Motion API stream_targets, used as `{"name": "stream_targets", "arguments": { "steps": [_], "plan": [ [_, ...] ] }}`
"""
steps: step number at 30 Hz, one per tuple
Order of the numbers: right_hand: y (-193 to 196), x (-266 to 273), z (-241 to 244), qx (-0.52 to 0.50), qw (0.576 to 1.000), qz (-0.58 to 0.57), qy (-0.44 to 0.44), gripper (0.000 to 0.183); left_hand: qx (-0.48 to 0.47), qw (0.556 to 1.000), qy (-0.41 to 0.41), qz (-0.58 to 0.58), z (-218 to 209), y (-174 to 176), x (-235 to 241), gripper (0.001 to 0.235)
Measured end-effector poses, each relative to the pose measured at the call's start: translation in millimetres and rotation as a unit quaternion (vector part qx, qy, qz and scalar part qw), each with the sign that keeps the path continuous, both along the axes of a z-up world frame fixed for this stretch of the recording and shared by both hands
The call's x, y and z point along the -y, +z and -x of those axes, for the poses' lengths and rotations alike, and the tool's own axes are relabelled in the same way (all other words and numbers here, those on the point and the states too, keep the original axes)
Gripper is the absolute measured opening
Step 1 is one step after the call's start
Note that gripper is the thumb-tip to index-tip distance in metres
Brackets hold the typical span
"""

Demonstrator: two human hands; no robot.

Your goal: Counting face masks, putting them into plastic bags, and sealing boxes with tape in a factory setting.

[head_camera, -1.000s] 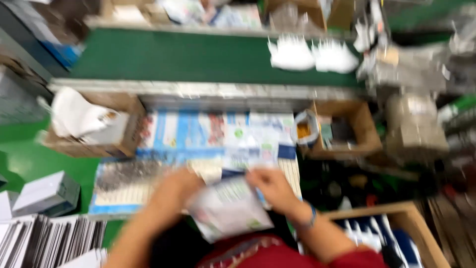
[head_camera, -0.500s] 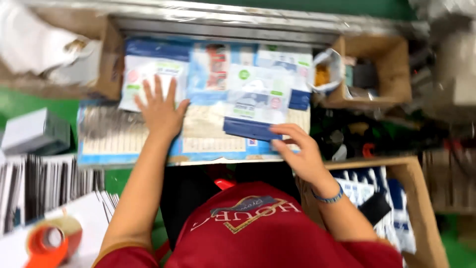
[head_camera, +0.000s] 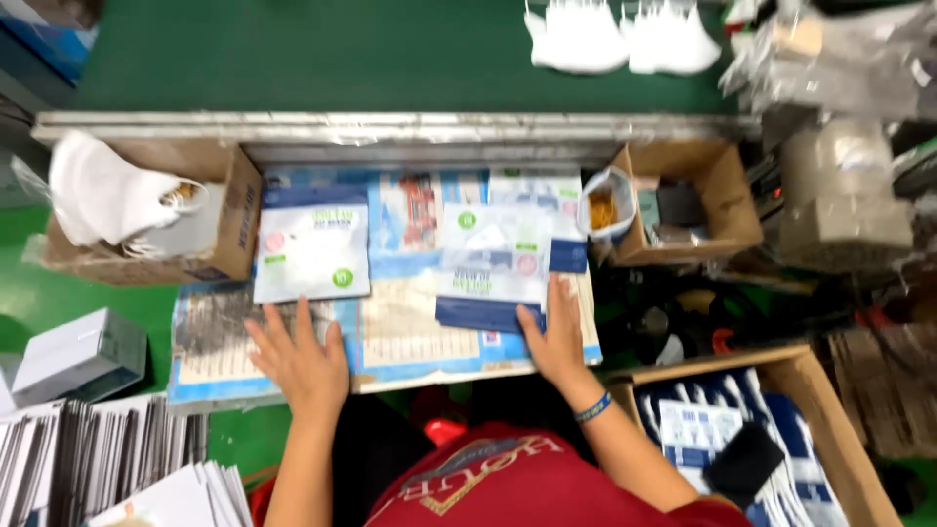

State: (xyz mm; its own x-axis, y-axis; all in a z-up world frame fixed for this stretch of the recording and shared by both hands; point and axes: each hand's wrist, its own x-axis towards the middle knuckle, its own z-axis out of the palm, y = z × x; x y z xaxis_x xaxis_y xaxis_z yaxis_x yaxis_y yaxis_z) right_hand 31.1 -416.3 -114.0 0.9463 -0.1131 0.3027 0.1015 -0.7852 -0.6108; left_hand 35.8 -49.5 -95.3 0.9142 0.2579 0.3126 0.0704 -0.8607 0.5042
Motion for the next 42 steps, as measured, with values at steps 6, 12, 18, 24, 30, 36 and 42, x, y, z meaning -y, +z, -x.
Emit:
{"name": "stream_targets", "arguments": {
  "steps": [6,12,18,24,30,36,42],
  "plan": [
    [6.5,-4.8,-4.3,0.018,0.997,0.062,0.042,0.077,0.053,0.996,0.055,-0.036,1.1,-8.9,11.3,0.055],
    [12.3,-8.9,-1.9,0.008,0.994,0.093,0.061,0.077,0.076,0.994,0.053,-0.063,4.5,-12.2,10.8,0.048],
    [11.6,-9.9,-7.2,0.007,0.993,0.103,0.054,0.076,0.141,0.985,0.080,-0.062,-8.8,-23.2,12.1,0.042],
    [19.7,-11.4,-2.3,-0.017,0.993,0.099,0.062,0.076,0.111,0.987,0.096,-0.067,-5.5,-32.1,12.6,0.042],
    [14.3,-9.7,0.0,-0.038,0.992,0.102,0.067,0.074,0.020,0.989,0.104,-0.107,-5.0,-49.7,8.1,0.041],
    [25.0,-3.7,-2.3,-0.006,0.999,-0.007,0.051,0.065,0.021,0.988,0.099,-0.113,-3.6,-40.5,8.3,0.040],
    [110.5,0.9,-125.4,0.080,0.987,-0.013,0.136,0.078,0.102,0.991,0.056,-0.072,4.1,-11.3,13.0,0.036]
  ]
}}
